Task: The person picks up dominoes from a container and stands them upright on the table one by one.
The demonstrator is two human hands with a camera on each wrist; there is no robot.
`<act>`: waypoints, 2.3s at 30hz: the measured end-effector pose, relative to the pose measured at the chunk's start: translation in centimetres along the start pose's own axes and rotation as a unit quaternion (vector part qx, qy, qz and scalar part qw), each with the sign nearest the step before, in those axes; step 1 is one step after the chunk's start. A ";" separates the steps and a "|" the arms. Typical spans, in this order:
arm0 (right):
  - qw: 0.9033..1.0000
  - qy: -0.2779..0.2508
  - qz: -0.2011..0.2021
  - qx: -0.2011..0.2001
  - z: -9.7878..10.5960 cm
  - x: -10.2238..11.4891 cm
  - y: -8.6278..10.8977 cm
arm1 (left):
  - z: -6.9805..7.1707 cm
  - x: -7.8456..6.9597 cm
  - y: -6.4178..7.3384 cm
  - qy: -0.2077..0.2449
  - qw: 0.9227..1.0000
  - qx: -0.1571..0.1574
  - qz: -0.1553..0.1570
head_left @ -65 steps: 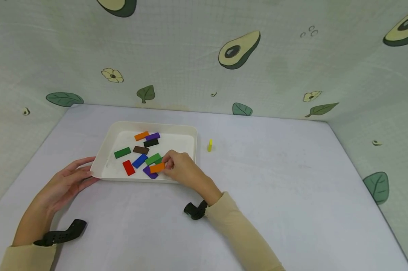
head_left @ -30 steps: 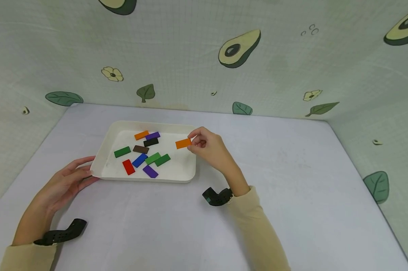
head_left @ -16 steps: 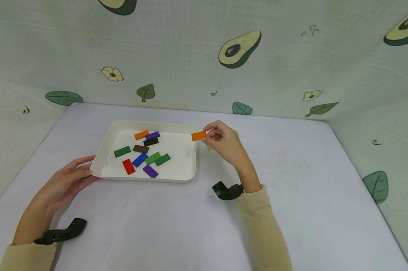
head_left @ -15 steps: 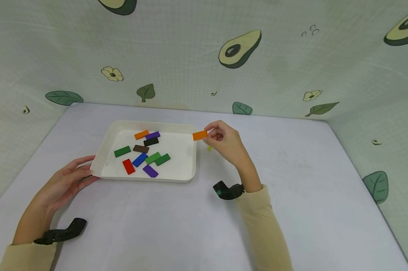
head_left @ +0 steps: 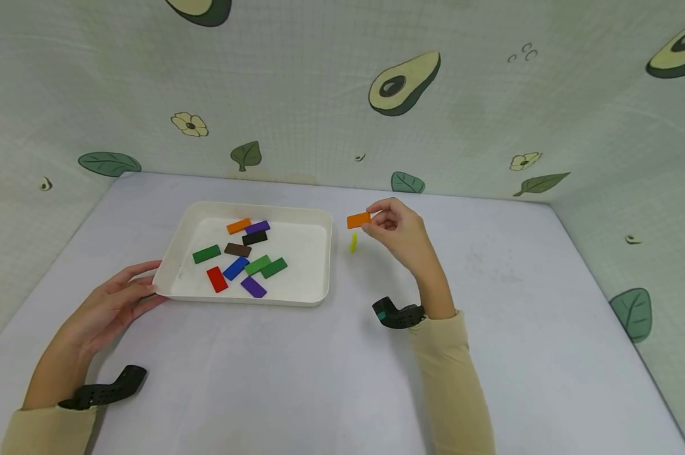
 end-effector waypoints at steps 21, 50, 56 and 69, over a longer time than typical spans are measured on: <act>0.998 0.044 -0.053 -0.010 0.9 -3.2 -1.1 | 0.2 0.2 0.0 -0.002 1.000 -0.005 -0.004; 0.988 0.137 -0.071 0.032 -0.1 -6.0 -1.2 | 0.3 0.5 -0.1 -0.010 1.000 -0.003 -0.010; 0.985 0.156 -0.070 0.036 -0.4 -6.0 -1.1 | 0.4 0.6 -0.1 -0.008 1.000 -0.007 -0.007; 0.981 0.170 -0.077 0.049 -0.4 -5.9 -1.2 | 0.3 0.5 -0.1 0.006 1.000 0.011 -0.010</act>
Point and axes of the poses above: each hand's wrist, its own y-axis away from the middle knuckle, its own z-axis out of the back of the hand, x = y × z, the point moved 1 cm from there along -y, towards the middle knuckle, and after that the axes turned 14 degrees about -x, right-handed, at the moved point
